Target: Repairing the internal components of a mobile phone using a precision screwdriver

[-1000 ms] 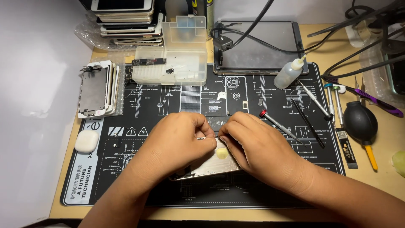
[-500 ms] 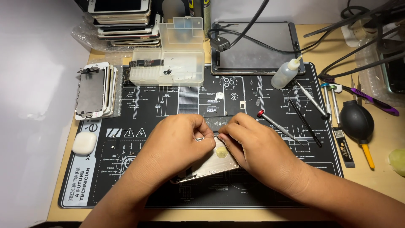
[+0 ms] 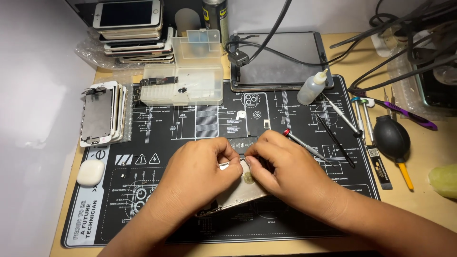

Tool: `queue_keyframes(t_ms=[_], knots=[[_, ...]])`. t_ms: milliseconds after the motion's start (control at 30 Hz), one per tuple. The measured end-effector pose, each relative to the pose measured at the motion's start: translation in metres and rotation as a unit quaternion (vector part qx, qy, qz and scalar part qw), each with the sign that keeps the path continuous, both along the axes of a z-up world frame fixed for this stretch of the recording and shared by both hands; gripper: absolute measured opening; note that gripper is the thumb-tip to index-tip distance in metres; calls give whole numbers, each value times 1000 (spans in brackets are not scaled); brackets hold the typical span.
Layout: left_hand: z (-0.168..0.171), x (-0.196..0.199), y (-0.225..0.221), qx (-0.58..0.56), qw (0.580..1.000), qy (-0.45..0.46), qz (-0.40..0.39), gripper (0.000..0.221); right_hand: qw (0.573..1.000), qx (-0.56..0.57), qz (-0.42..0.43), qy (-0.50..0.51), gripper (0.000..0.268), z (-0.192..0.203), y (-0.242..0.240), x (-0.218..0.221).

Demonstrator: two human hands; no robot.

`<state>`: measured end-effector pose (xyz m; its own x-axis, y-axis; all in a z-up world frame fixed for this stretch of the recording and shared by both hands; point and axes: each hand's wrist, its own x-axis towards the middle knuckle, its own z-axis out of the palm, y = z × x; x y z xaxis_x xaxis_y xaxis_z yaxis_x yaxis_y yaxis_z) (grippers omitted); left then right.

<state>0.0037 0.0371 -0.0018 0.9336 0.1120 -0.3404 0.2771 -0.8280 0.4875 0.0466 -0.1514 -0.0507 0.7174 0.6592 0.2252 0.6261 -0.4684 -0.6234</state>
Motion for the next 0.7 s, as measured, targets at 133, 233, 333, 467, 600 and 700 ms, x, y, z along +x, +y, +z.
queue_keyframes(t_ms=[133, 233, 333, 467, 600, 700], knots=[[3, 0, -2, 13, 1000, 17, -3, 17, 1000, -3, 14, 9, 11, 0, -2, 2], [3, -1, -3, 30, 999, 23, 0, 17, 998, -7, 22, -58, 24, 2, -3, -1], [-2, -2, -1, 31, 999, 15, -13, 17, 991, -38, 35, -123, 15, 3, -2, -3], [-2, -1, -2, 40, 999, 19, -19, 17, 974, -46, 27, -220, 15, 2, 1, -5], [1, -1, -2, 40, 998, 41, -13, 16, 979, -33, 32, -198, 14, 2, -1, -7], [3, 0, -3, 39, 998, 51, -1, 14, 983, -28, 29, -181, 12, 0, -2, -6]])
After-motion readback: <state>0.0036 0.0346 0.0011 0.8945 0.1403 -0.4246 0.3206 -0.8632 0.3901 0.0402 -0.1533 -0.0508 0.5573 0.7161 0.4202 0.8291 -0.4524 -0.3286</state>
